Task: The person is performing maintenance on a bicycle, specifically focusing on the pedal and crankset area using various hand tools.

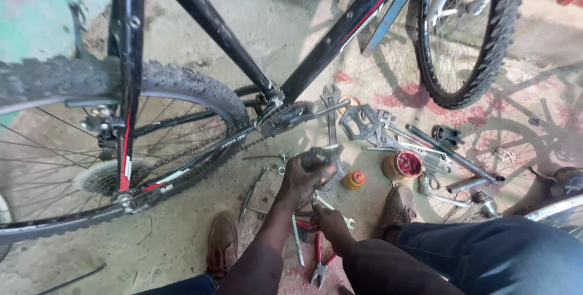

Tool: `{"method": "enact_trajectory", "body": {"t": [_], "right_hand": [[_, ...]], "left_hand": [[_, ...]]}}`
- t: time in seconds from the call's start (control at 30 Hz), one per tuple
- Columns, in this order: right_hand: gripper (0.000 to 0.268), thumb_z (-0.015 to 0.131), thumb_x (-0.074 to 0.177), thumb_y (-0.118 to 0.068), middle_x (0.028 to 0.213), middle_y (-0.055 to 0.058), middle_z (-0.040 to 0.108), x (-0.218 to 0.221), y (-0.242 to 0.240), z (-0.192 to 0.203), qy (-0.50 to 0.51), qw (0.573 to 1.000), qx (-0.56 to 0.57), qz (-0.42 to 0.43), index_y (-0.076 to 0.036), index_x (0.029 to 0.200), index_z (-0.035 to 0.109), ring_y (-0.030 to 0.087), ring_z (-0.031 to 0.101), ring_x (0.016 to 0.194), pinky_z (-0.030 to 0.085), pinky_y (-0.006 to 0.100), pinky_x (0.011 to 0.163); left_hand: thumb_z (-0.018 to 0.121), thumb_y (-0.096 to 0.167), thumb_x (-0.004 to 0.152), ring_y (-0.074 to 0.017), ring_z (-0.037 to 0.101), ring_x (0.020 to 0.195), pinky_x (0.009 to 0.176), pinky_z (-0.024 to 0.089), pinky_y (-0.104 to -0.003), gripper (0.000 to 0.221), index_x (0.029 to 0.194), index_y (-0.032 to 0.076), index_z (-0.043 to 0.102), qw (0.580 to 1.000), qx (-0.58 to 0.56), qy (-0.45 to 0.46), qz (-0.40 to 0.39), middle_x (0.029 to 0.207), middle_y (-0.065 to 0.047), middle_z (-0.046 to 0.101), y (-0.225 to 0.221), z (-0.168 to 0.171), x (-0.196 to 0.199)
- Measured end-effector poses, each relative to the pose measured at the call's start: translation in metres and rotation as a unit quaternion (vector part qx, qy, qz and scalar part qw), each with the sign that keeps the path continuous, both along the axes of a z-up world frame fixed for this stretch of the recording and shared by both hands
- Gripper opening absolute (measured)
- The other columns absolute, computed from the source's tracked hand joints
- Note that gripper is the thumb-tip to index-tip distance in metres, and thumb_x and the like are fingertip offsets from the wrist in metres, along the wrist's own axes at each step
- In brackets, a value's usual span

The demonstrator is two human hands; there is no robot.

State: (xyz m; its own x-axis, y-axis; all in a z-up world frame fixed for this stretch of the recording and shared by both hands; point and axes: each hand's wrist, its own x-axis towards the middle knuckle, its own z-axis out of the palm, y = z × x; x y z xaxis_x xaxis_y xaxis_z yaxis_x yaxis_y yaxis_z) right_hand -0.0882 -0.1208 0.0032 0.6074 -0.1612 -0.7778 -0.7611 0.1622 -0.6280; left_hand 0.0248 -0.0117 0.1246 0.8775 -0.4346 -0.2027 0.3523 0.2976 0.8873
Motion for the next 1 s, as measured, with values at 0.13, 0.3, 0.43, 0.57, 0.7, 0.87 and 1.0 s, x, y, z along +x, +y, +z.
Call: {"method": "enact_trajectory", "body": {"t": [0.13, 0.3, 0.43, 0.57, 0.7, 0.87, 1.0], "right_hand": [[0.081, 0.034, 0.092, -0.083, 0.074, 0.007, 0.062, 0.028, -0.009, 0.081, 0.088, 0.993, 0.072, 0.034, -0.008, 0.083, 0.064, 0.015, 0.046, 0.057, 0.023, 0.028, 0.050], [0.052, 0.065, 0.095, -0.059, 0.067, 0.006, 0.062, 0.037, -0.024, 0.134, -0.075, 0.863, 0.480, -0.134, -0.007, 0.098, 0.066, 0.012, 0.054, 0.043, 0.040, 0.018, 0.035], [0.031, 0.053, 0.107, -0.038, 0.064, 0.001, 0.054, 0.039, -0.036, 0.209, -0.228, 0.831, 0.505, -0.045, -0.013, 0.091, 0.062, 0.010, 0.044, 0.045, 0.037, 0.025, 0.039], [0.024, 0.061, 0.103, -0.034, 0.057, -0.002, 0.044, 0.046, -0.045, 0.270, -0.255, 0.857, 0.448, -0.018, -0.010, 0.104, 0.061, 0.009, 0.038, 0.041, 0.032, 0.025, 0.041], [0.044, 0.050, 0.106, -0.036, 0.054, -0.002, 0.036, 0.049, -0.038, 0.297, -0.286, 0.890, 0.349, 0.067, 0.004, 0.120, 0.064, 0.011, 0.035, 0.042, 0.034, 0.030, 0.051], [0.028, 0.053, 0.105, -0.015, 0.048, -0.001, 0.035, 0.038, -0.019, 0.316, -0.339, 0.901, 0.265, 0.064, 0.007, 0.109, 0.069, 0.012, 0.029, 0.037, 0.025, 0.029, 0.037], [0.027, 0.054, 0.103, -0.010, 0.048, -0.001, 0.043, 0.036, -0.023, 0.305, -0.453, 0.861, 0.210, 0.093, 0.010, 0.102, 0.073, 0.011, 0.033, 0.034, 0.029, 0.029, 0.030]], "left_hand": [[0.082, 0.016, 0.081, -0.0103, 0.060, 0.056, 0.049, 0.054, -0.028, 0.023, 0.101, 0.010, 0.071, 0.995, -0.084, 0.040, 0.026, 0.072, -0.002, 0.065, -0.001, 0.064, 0.014], [0.085, 0.033, 0.084, -0.0043, 0.060, 0.058, 0.040, 0.045, -0.017, 0.101, 0.165, 0.026, 0.027, 0.914, -0.392, -0.058, 0.088, 0.090, 0.001, 0.070, 0.009, 0.174, 0.003], [0.090, 0.037, 0.081, -0.0233, 0.067, 0.111, 0.100, 0.051, -0.041, 0.062, 0.129, 0.012, 0.059, 0.939, -0.280, -0.136, 0.146, 0.117, -0.008, 0.069, 0.049, 0.212, 0.000], [0.089, 0.017, 0.067, -0.0198, 0.066, 0.112, 0.102, 0.054, -0.036, 0.084, 0.143, 0.005, 0.056, 0.959, -0.076, -0.222, 0.162, 0.132, -0.009, 0.066, 0.100, 0.249, -0.003], [0.064, 0.048, 0.101, -0.0165, 0.065, 0.094, 0.084, 0.054, -0.031, 0.048, 0.117, 0.003, 0.068, 0.936, -0.118, -0.292, 0.154, 0.114, -0.011, 0.067, 0.129, 0.241, -0.006], [0.052, 0.045, 0.104, -0.0185, 0.069, 0.086, 0.071, 0.057, -0.034, 0.047, 0.133, 0.009, 0.063, 0.919, -0.259, -0.067, 0.290, 0.109, -0.009, 0.071, 0.130, 0.212, 0.007], [0.053, 0.040, 0.107, -0.0158, 0.065, 0.067, 0.056, 0.055, -0.032, 0.036, 0.120, 0.007, 0.062, 0.879, -0.301, 0.036, 0.368, 0.092, -0.007, 0.067, 0.130, 0.194, 0.019]]}}
